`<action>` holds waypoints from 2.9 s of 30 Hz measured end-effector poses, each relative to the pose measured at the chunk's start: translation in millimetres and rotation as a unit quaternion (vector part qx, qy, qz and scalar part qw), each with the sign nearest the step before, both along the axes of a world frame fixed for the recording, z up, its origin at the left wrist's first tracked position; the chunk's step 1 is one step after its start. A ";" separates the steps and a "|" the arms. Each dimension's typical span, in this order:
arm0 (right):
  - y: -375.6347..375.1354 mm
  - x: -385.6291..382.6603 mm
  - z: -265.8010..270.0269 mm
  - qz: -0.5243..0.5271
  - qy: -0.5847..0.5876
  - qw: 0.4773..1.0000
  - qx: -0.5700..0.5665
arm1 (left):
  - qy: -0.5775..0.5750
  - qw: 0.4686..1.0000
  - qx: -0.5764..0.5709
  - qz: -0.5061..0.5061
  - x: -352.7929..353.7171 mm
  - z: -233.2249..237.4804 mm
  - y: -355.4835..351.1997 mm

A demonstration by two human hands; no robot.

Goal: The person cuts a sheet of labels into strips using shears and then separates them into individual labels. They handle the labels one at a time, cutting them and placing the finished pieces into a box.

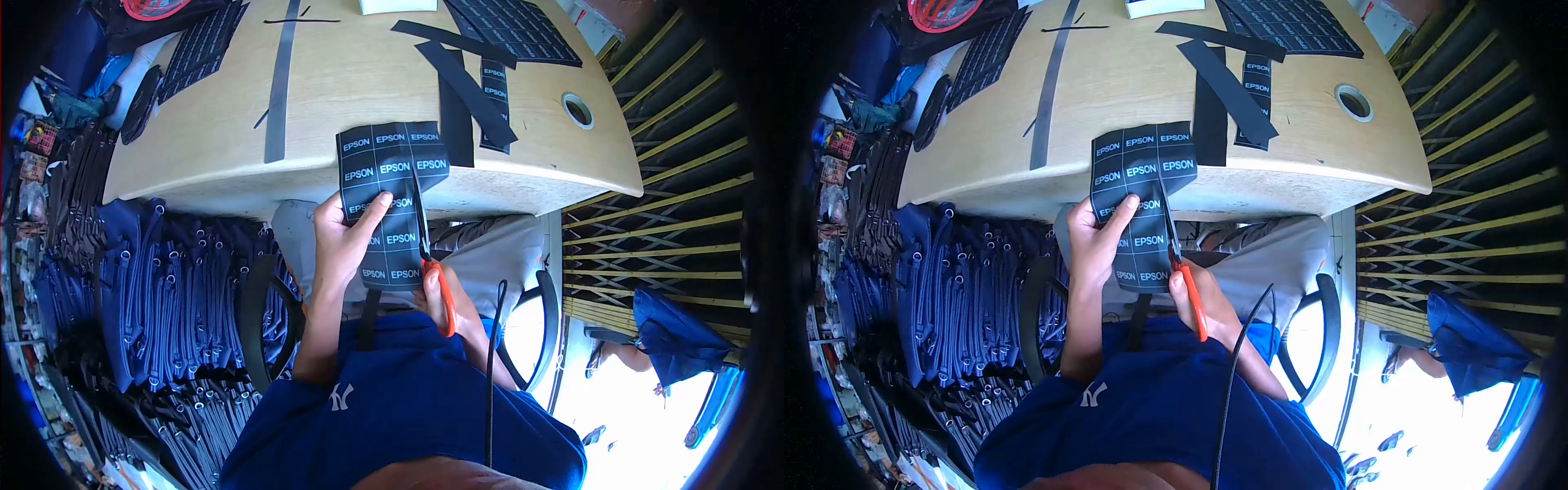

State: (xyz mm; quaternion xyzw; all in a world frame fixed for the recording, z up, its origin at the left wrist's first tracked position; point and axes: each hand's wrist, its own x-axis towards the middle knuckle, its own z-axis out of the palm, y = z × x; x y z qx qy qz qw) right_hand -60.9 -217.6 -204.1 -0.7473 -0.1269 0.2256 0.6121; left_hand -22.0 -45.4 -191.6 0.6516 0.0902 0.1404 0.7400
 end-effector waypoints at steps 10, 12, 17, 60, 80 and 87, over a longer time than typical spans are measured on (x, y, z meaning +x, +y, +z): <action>6.4 0.9 -3.4 -0.020 0.034 0.999 0.019 | 0.000 1.000 -0.004 -0.016 -5.6 1.4 -7.7; 6.1 1.6 -3.3 -0.026 0.035 0.999 0.013 | 0.009 1.000 -0.024 -0.015 -5.1 3.8 -7.4; -0.3 3.0 -4.3 -0.020 0.077 0.997 0.008 | 0.036 0.999 -0.007 -0.030 -2.3 1.6 4.4; -4.1 4.5 -2.4 -0.003 -0.057 0.998 -0.020 | 0.037 0.997 -0.059 0.014 8.7 3.0 -4.7; 1.8 2.8 -3.5 -0.031 -0.033 0.999 0.001 | -0.018 0.999 -0.011 -0.034 -4.5 2.1 -4.6; -1.0 2.8 -8.3 -0.009 -0.035 0.999 0.022 | 0.022 0.999 -0.035 -0.011 -3.3 15.7 3.4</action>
